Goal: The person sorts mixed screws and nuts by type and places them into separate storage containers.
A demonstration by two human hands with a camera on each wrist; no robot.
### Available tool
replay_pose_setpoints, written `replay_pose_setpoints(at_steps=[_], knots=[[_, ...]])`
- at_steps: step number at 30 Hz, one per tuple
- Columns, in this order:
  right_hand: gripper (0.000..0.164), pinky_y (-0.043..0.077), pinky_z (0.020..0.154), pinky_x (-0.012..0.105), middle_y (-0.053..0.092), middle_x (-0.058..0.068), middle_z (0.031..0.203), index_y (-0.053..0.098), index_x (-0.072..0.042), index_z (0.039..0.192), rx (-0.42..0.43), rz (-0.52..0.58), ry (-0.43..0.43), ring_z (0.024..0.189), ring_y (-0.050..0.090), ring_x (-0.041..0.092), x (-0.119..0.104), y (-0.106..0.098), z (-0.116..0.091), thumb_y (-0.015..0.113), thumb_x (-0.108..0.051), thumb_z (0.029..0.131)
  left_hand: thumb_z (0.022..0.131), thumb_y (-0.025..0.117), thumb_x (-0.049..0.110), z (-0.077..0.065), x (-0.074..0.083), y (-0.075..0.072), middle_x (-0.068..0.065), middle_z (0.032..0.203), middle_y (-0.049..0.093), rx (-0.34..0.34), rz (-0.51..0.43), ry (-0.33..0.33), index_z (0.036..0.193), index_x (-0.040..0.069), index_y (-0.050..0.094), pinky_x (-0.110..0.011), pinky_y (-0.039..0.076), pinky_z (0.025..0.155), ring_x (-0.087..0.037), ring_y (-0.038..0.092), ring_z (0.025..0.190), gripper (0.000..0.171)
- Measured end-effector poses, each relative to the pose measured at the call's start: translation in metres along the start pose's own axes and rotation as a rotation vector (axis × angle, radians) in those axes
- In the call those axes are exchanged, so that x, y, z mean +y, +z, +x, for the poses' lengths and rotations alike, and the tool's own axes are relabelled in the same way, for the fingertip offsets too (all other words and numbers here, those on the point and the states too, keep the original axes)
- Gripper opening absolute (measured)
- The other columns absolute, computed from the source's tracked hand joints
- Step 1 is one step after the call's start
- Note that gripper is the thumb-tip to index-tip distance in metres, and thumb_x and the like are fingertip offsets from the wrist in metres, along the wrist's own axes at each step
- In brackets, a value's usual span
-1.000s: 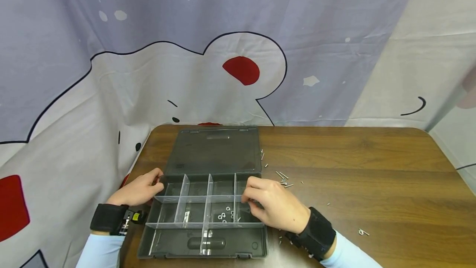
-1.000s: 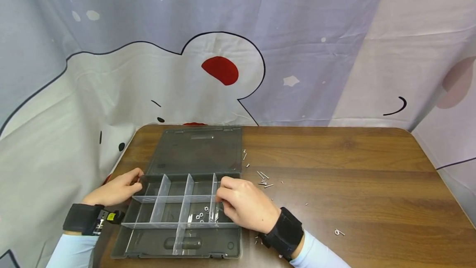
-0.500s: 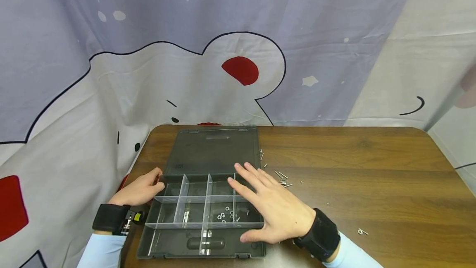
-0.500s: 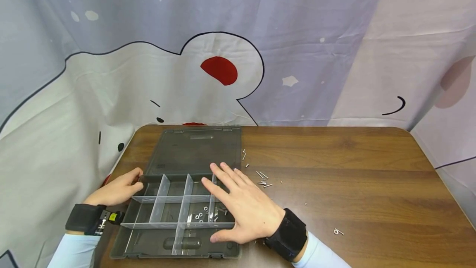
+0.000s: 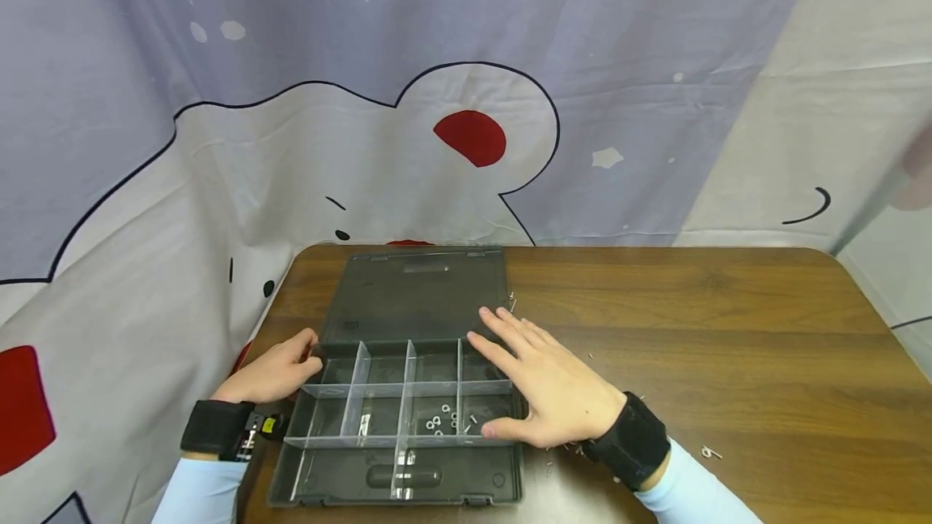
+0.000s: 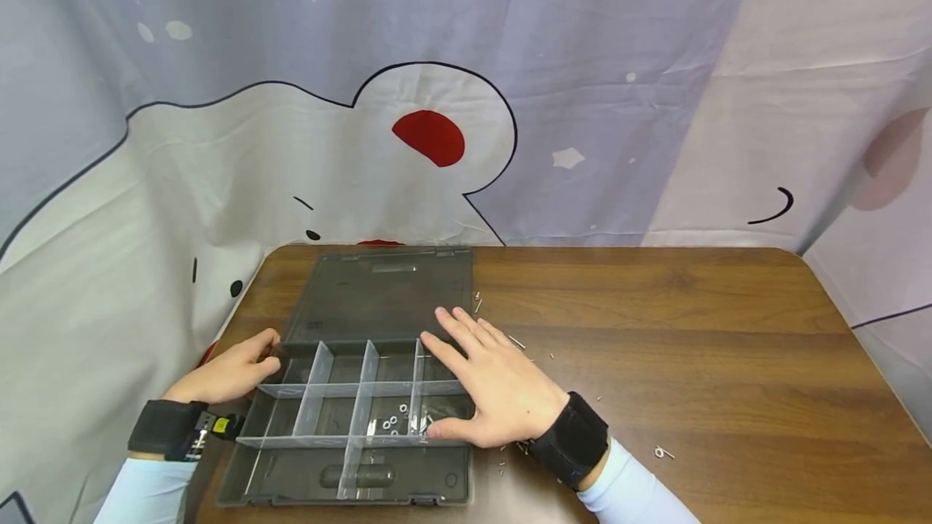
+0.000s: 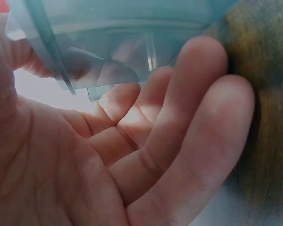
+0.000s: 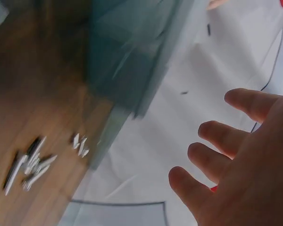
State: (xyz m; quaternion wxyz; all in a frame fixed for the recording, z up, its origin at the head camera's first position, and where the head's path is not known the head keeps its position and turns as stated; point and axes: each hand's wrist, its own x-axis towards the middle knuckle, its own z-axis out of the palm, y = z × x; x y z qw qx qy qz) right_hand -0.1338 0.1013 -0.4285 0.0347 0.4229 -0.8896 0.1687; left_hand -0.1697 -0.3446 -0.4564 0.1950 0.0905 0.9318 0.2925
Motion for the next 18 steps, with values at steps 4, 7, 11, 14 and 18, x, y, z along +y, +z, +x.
replay_pose_setpoints(at_steps=[4, 7, 11, 14, 18], knots=[[0.1, 0.028, 0.123, 0.057, 0.013, 0.01, 0.174, 0.028, -0.015, 0.164, 0.002, 0.006, 0.052, 0.16, 0.018, 0.035, 0.021, -0.002, 0.002, 0.062, -0.072, 0.089, 0.102, 0.049, 0.019, 0.001, -0.001, 0.0, -0.005, 0.079, 0.043, 0.001, 0.009, -0.003, 0.108, 0.007, 0.043, -0.031, 0.042, 0.06, -0.019, 0.051, 0.062, 0.015], [0.097, 0.029, 0.122, 0.059, 0.018, 0.013, 0.173, 0.033, -0.013, 0.162, 0.002, -0.005, 0.091, 0.159, 0.022, 0.038, 0.038, -0.005, 0.006, 0.062, -0.07, 0.09, 0.102, 0.049, 0.019, 0.001, -0.001, 0.0, -0.005, 0.079, 0.043, -0.002, 0.003, -0.007, 0.108, 0.007, 0.043, -0.033, 0.043, 0.06, -0.02, 0.053, 0.062, 0.015], [0.092, 0.032, 0.12, 0.06, 0.027, 0.017, 0.17, 0.039, -0.011, 0.159, -0.009, -0.04, 0.135, 0.156, 0.029, 0.039, 0.061, -0.008, 0.015, 0.063, -0.068, 0.09, 0.102, 0.049, 0.019, 0.0, 0.0, 0.0, -0.005, 0.079, 0.044, -0.003, -0.005, -0.014, 0.108, 0.007, 0.043, -0.033, 0.045, 0.06, -0.02, 0.054, 0.063, 0.015], [0.089, 0.034, 0.119, 0.06, 0.031, 0.018, 0.168, 0.043, -0.01, 0.157, -0.033, -0.056, 0.166, 0.155, 0.032, 0.039, 0.073, -0.009, 0.022, 0.065, -0.065, 0.09, 0.101, 0.049, 0.019, 0.0, 0.0, 0.001, -0.005, 0.079, 0.044, -0.002, -0.009, -0.016, 0.107, 0.007, 0.043, -0.033, 0.046, 0.06, -0.02, 0.055, 0.064, 0.015], [0.082, 0.036, 0.117, 0.061, 0.036, 0.019, 0.165, 0.048, -0.007, 0.153, -0.063, -0.073, 0.186, 0.153, 0.036, 0.039, 0.085, -0.009, 0.033, 0.066, -0.058, 0.091, 0.101, 0.05, 0.019, 0.0, 0.0, 0.002, -0.005, 0.079, 0.045, 0.006, -0.007, -0.017, 0.107, 0.007, 0.043, -0.033, 0.046, 0.06, -0.02, 0.055, 0.064, 0.015]])
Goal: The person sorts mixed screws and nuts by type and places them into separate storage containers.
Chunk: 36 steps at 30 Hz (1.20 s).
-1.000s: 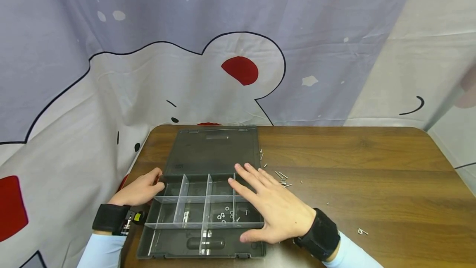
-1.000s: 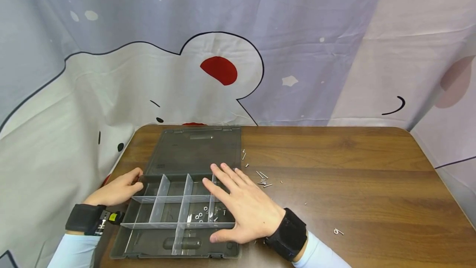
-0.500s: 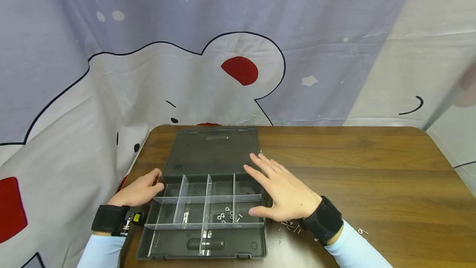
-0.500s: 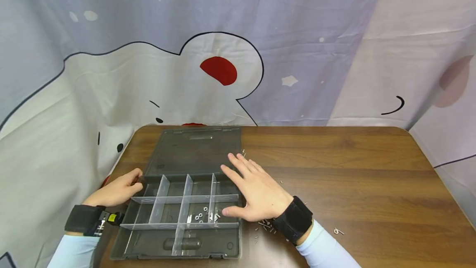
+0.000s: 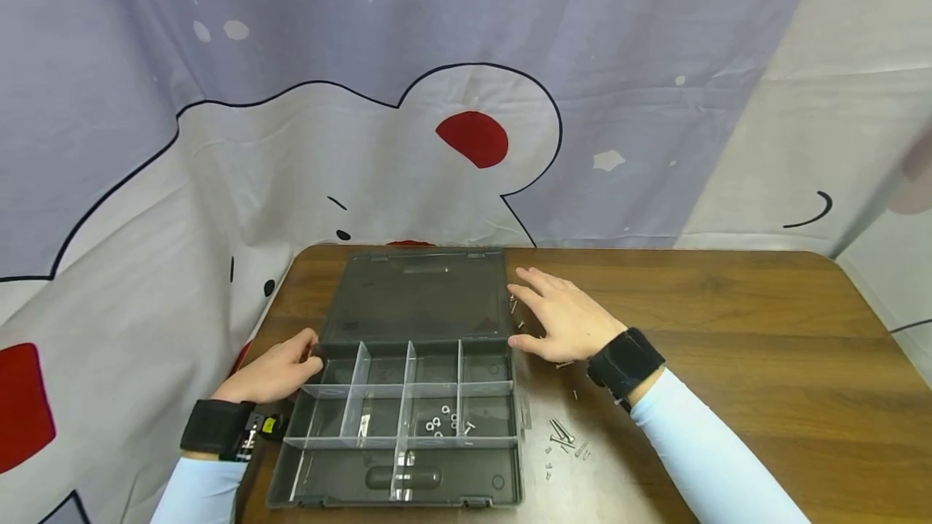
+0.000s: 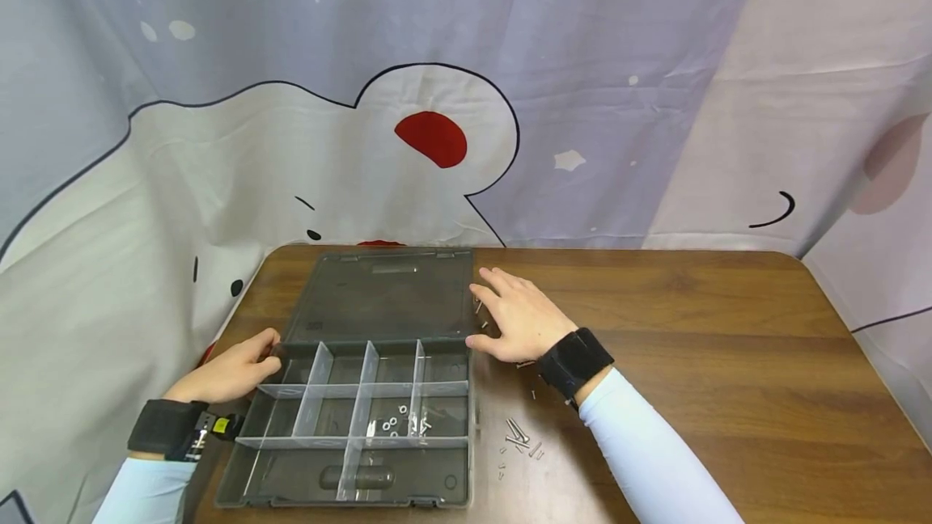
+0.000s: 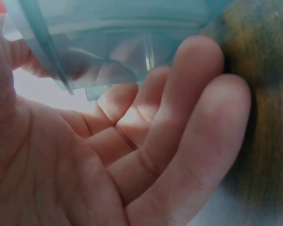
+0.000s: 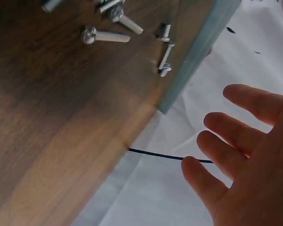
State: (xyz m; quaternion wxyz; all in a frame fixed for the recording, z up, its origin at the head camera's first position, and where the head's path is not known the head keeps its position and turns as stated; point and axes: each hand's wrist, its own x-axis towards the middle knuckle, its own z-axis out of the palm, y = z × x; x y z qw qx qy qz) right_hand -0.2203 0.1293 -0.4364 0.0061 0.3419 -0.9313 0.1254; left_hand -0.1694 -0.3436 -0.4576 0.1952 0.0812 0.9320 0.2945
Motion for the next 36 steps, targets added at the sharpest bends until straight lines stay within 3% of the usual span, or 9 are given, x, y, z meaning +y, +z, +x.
replay_pose_setpoints(at_steps=[7, 13, 18, 29, 36], knots=[[0.067, 0.045, 0.112, 0.053, 0.052, 0.02, 0.15, 0.058, 0.0, 0.142, -0.022, -0.043, 0.005, 0.138, 0.053, 0.038, 0.012, 0.012, 0.023, 0.073, -0.037, 0.089, 0.101, 0.05, 0.019, 0.0, 0.001, 0.001, -0.005, 0.078, 0.044, 0.001, 0.004, -0.005, 0.106, 0.008, 0.042, -0.033, 0.044, 0.06, -0.02, 0.053, 0.062, 0.015], [0.061, 0.048, 0.108, 0.049, 0.057, 0.018, 0.142, 0.062, 0.0, 0.138, -0.057, -0.044, 0.027, 0.129, 0.06, 0.037, 0.019, 0.023, 0.03, 0.074, -0.033, 0.089, 0.101, 0.051, 0.02, 0.001, 0.001, 0.002, -0.005, 0.078, 0.044, 0.001, 0.001, -0.007, 0.104, 0.008, 0.042, -0.033, 0.042, 0.059, -0.021, 0.053, 0.06, 0.015], [0.058, 0.051, 0.105, 0.049, 0.06, 0.018, 0.139, 0.063, 0.001, 0.137, -0.045, -0.079, -0.004, 0.125, 0.062, 0.038, 0.02, 0.026, 0.027, 0.076, -0.032, 0.091, 0.101, 0.051, 0.02, 0.004, 0.001, 0.003, -0.005, 0.078, 0.046, 0.009, 0.006, 0.002, 0.105, 0.008, 0.043, -0.033, 0.044, 0.058, -0.02, 0.055, 0.059, 0.015], [0.034, 0.057, 0.095, 0.042, 0.069, 0.01, 0.123, 0.075, -0.007, 0.121, 0.077, -0.099, -0.153, 0.11, 0.07, 0.028, 0.028, 0.036, 0.022, 0.081, -0.019, 0.089, 0.101, 0.051, 0.021, 0.002, 0.003, 0.002, -0.004, 0.077, 0.044, 0.02, 0.025, -0.013, 0.102, 0.009, 0.041, -0.032, 0.039, 0.058, -0.019, 0.049, 0.059, 0.016], [0.013, 0.057, 0.074, 0.034, 0.063, 0.0, 0.089, 0.08, -0.013, 0.096, 0.158, -0.123, -0.225, 0.076, 0.064, 0.014, 0.026, 0.037, 0.016, 0.083, -0.009, 0.084, 0.101, 0.051, 0.021, 0.0, 0.003, 0.002, -0.003, 0.076, 0.042, 0.021, 0.035, -0.019, 0.101, 0.009, 0.04, -0.031, 0.036, 0.058, -0.018, 0.046, 0.059, 0.017]])
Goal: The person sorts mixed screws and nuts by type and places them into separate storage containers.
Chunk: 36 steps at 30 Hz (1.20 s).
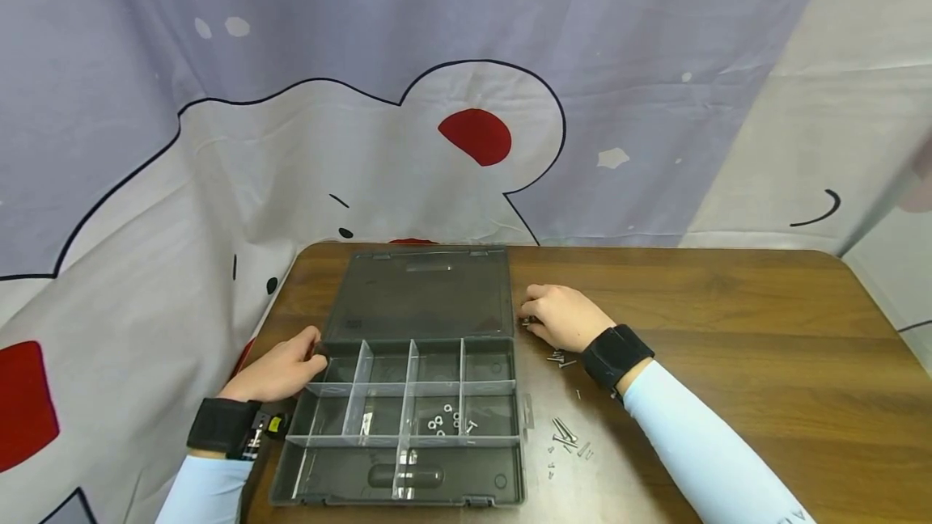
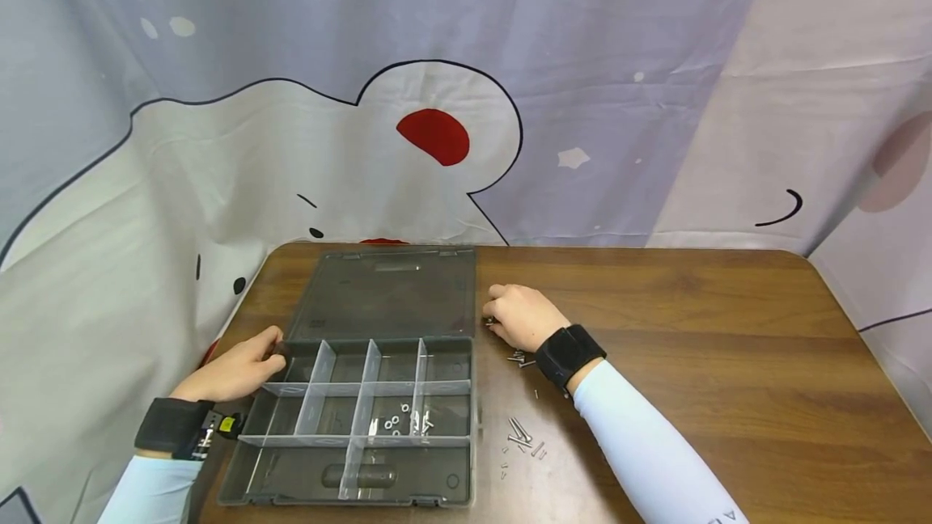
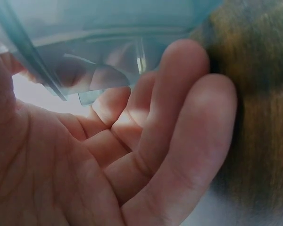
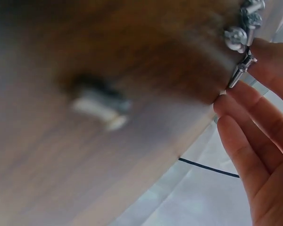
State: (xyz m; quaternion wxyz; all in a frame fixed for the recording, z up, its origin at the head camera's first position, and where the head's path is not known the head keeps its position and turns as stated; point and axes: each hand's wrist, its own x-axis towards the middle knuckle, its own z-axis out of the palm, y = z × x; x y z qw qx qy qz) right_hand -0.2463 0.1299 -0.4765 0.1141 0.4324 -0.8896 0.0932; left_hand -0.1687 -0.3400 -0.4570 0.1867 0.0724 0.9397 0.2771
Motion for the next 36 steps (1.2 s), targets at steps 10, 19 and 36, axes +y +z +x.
replay_pose_setpoints(at_steps=[10, 19, 36], knots=[[0.019, 0.051, 0.064, 0.03, 0.051, -0.005, 0.075, 0.068, -0.015, 0.073, 0.01, 0.008, 0.022, 0.063, 0.054, 0.009, -0.003, -0.007, -0.015, 0.077, 0.0, 0.08, 0.1, 0.051, 0.02, 0.0, 0.0, 0.001, -0.002, 0.076, 0.041, 0.036, 0.034, 0.013, 0.098, 0.009, 0.039, -0.03, 0.034, 0.059, -0.017, 0.044, 0.061, 0.016], [0.019, 0.052, 0.065, 0.031, 0.056, -0.005, 0.076, 0.067, -0.014, 0.075, -0.006, 0.055, 0.077, 0.065, 0.058, 0.011, -0.001, -0.011, -0.025, 0.077, 0.001, 0.076, 0.1, 0.05, 0.019, 0.003, 0.0, 0.003, -0.002, 0.076, 0.039, 0.042, 0.025, 0.016, 0.099, 0.009, 0.039, -0.03, 0.032, 0.059, -0.017, 0.042, 0.061, 0.015], [0.019, 0.051, 0.062, 0.033, 0.062, -0.002, 0.074, 0.07, -0.013, 0.073, -0.025, 0.021, 0.171, 0.064, 0.059, 0.013, -0.004, -0.016, -0.03, 0.07, 0.006, 0.073, 0.1, 0.05, 0.02, 0.005, -0.002, 0.006, -0.001, 0.076, 0.037, 0.046, 0.019, 0.031, 0.096, 0.01, 0.038, -0.029, 0.031, 0.059, -0.016, 0.04, 0.062, 0.017]])
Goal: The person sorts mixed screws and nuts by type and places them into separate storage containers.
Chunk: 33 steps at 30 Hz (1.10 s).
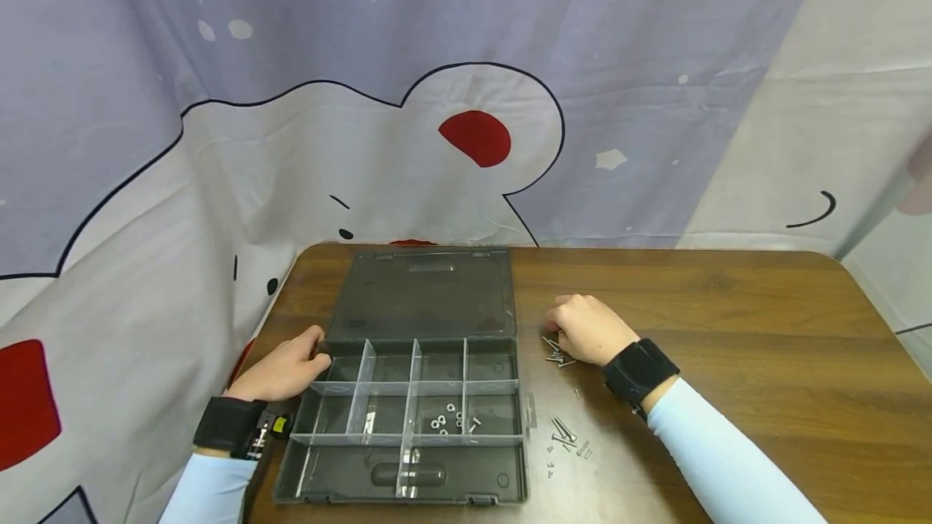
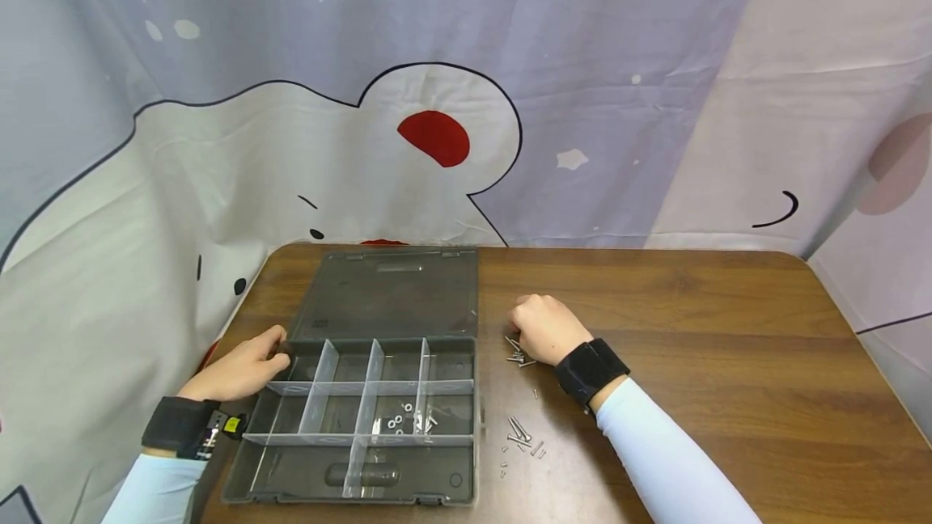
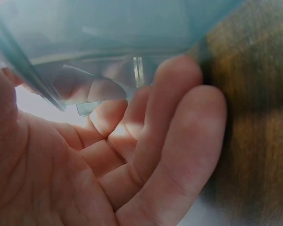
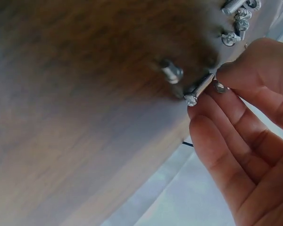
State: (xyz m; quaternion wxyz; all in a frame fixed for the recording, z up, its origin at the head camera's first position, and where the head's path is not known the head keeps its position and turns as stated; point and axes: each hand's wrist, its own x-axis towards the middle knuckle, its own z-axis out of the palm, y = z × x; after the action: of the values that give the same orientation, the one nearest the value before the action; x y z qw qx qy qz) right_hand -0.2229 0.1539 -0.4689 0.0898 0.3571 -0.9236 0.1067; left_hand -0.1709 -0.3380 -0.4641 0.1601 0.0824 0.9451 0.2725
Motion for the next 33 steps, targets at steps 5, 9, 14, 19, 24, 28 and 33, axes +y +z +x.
replay_pose_setpoints(at_steps=[5, 9, 14, 19, 24, 28, 33], knots=[[0.02, 0.045, 0.057, 0.027, 0.052, -0.004, 0.073, 0.064, -0.016, 0.071, 0.032, 0.03, 0.006, 0.059, 0.048, 0.008, -0.002, -0.004, -0.001, 0.069, 0.004, 0.071, 0.1, 0.05, 0.02, 0.0, -0.001, 0.001, -0.001, 0.076, 0.038, -0.001, -0.002, -0.002, 0.097, 0.01, 0.038, -0.029, 0.031, 0.059, -0.016, 0.041, 0.061, 0.016], [0.022, 0.043, 0.056, 0.022, 0.05, -0.007, 0.076, 0.062, -0.018, 0.071, 0.071, 0.104, -0.002, 0.059, 0.047, 0.004, -0.013, -0.013, 0.0, 0.069, 0.002, 0.069, 0.1, 0.05, 0.02, 0.0, 0.0, 0.001, -0.001, 0.076, 0.038, -0.003, 0.0, -0.006, 0.097, 0.009, 0.038, -0.03, 0.031, 0.059, -0.016, 0.041, 0.061, 0.016], [0.022, 0.042, 0.055, 0.017, 0.055, -0.006, 0.078, 0.067, -0.018, 0.076, 0.137, 0.211, -0.084, 0.061, 0.047, -0.001, -0.04, -0.03, 0.002, 0.071, 0.003, 0.07, 0.1, 0.05, 0.02, 0.0, 0.0, 0.001, -0.001, 0.076, 0.039, 0.001, 0.006, -0.007, 0.098, 0.009, 0.038, -0.03, 0.032, 0.06, -0.016, 0.042, 0.062, 0.016], [0.02, 0.041, 0.055, 0.014, 0.058, -0.006, 0.08, 0.07, -0.017, 0.081, 0.172, 0.271, -0.212, 0.06, 0.048, 0.0, -0.07, -0.047, 0.004, 0.072, 0.002, 0.074, 0.1, 0.05, 0.02, 0.001, 0.0, 0.001, -0.001, 0.076, 0.04, 0.004, 0.005, -0.01, 0.098, 0.009, 0.039, -0.03, 0.033, 0.059, -0.017, 0.043, 0.061, 0.016], [0.022, 0.041, 0.059, 0.012, 0.056, -0.008, 0.081, 0.069, -0.018, 0.083, 0.186, 0.278, -0.311, 0.062, 0.048, -0.002, -0.094, -0.059, 0.004, 0.072, 0.001, 0.074, 0.1, 0.05, 0.02, 0.001, 0.0, 0.0, -0.001, 0.076, 0.04, -0.001, -0.001, -0.013, 0.098, 0.009, 0.039, -0.03, 0.033, 0.059, -0.017, 0.043, 0.061, 0.016], [0.022, 0.041, 0.06, 0.011, 0.055, -0.008, 0.082, 0.068, -0.018, 0.083, 0.196, 0.257, -0.37, 0.064, 0.047, -0.003, -0.108, -0.066, 0.002, 0.073, 0.002, 0.074, 0.1, 0.051, 0.021, 0.001, 0.0, 0.0, -0.001, 0.076, 0.04, 0.002, 0.001, -0.011, 0.098, 0.009, 0.039, -0.03, 0.033, 0.059, -0.017, 0.043, 0.061, 0.016], [0.022, 0.043, 0.063, 0.012, 0.054, -0.008, 0.081, 0.068, -0.017, 0.082, 0.205, 0.244, -0.412, 0.066, 0.047, -0.003, -0.119, -0.072, 0.001, 0.073, 0.002, 0.074, 0.1, 0.051, 0.02, 0.0, 0.001, 0.0, -0.001, 0.076, 0.04, 0.005, 0.006, -0.008, 0.098, 0.009, 0.039, -0.03, 0.033, 0.059, -0.017, 0.043, 0.061, 0.016]])
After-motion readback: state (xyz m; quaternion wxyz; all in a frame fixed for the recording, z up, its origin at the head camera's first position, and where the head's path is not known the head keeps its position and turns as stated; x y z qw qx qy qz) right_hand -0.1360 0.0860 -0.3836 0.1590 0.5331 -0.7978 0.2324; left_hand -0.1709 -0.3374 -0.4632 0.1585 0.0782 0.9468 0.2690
